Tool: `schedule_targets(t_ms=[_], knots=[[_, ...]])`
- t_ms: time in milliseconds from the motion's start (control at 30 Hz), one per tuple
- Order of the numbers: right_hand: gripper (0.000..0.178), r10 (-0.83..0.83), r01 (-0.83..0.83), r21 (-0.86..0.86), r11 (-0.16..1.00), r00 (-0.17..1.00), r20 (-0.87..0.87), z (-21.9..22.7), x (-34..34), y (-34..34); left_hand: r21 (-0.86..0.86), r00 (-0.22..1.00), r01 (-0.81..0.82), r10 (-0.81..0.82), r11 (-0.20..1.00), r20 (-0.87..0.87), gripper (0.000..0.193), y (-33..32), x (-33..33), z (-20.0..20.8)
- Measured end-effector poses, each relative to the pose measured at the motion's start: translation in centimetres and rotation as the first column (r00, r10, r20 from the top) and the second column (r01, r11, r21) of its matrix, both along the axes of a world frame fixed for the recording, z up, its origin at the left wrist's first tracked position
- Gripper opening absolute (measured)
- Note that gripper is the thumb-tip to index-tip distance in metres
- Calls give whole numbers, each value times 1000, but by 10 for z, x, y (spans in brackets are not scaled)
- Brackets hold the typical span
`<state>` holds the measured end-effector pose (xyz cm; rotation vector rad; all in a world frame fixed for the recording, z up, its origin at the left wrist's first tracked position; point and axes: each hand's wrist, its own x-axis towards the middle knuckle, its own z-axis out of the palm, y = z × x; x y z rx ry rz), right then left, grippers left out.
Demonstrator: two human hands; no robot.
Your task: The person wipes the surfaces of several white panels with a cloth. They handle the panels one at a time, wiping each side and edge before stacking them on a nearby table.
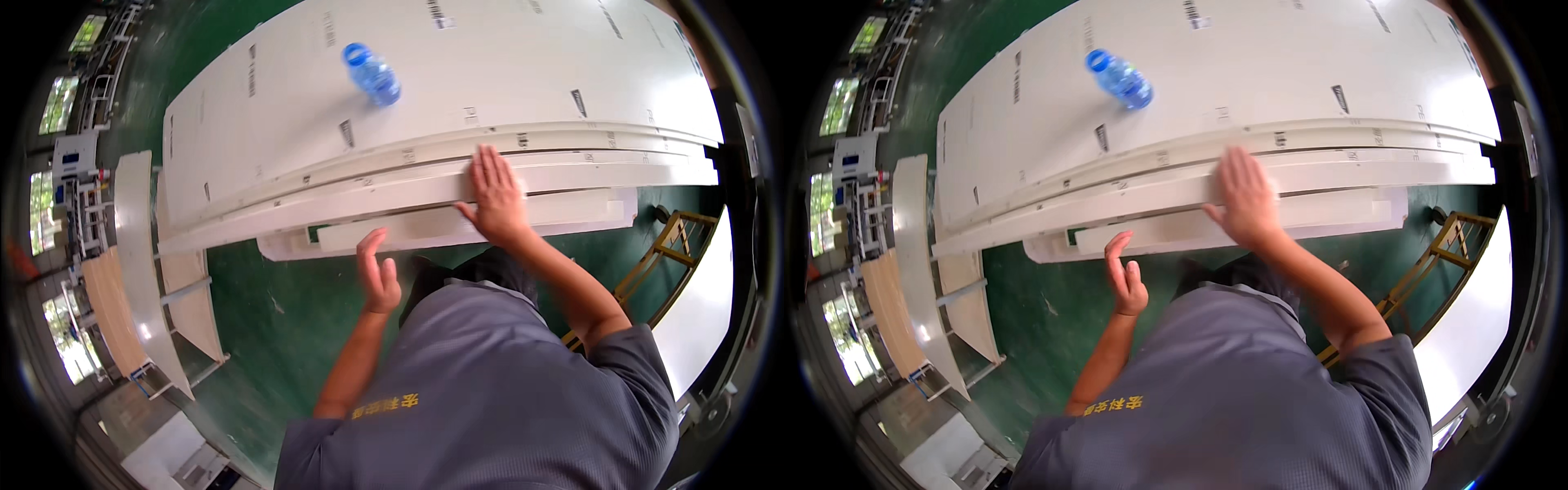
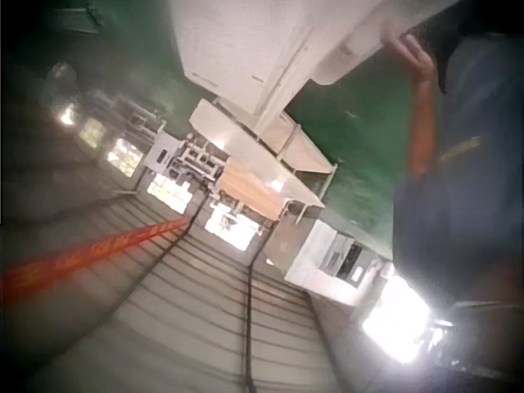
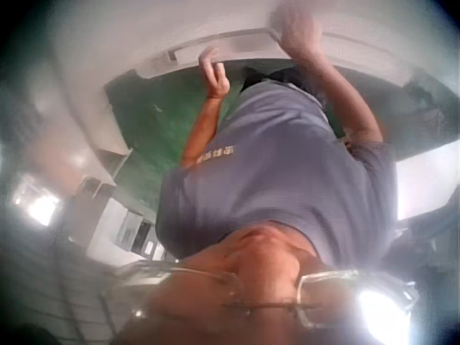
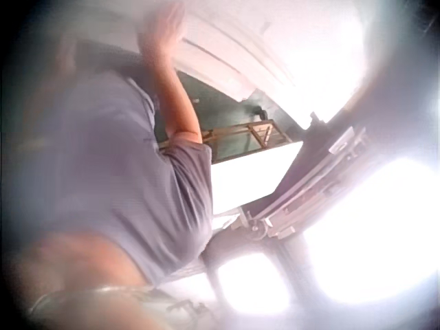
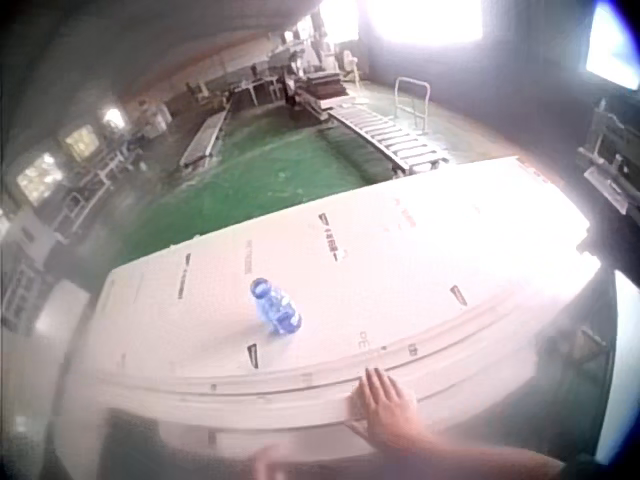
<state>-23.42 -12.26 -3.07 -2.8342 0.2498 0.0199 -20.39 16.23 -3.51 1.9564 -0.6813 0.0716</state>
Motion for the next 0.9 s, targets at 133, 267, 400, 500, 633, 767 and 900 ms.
schedule_targets(t_ms=[133,267,400,500,633,767,900], knots=[[93,305,-309,94,947,951,55,-5,111,177,5,988,-141,141,990,-59,36,106,17,10],[92,368,-374,81,924,926,83,-28,111,197,103,962,-248,257,963,-95,35,214,40,13],[85,96,-83,-254,964,995,39,-41,4,6,153,779,-549,569,822,-264,33,348,17,-23],[80,-156,176,-225,958,982,107,-30,-21,-22,198,604,-680,692,706,-395,36,418,17,-36],[91,-60,59,-213,975,998,-2,-16,36,91,192,441,-787,753,586,-489,43,477,58,-19],[102,26,-47,-147,988,990,-137,4,110,217,98,435,-836,761,540,-482,47,539,151,0],[98,176,-188,-72,980,974,-144,13,172,320,-37,490,-844,743,534,-457,49,625,256,-1]])
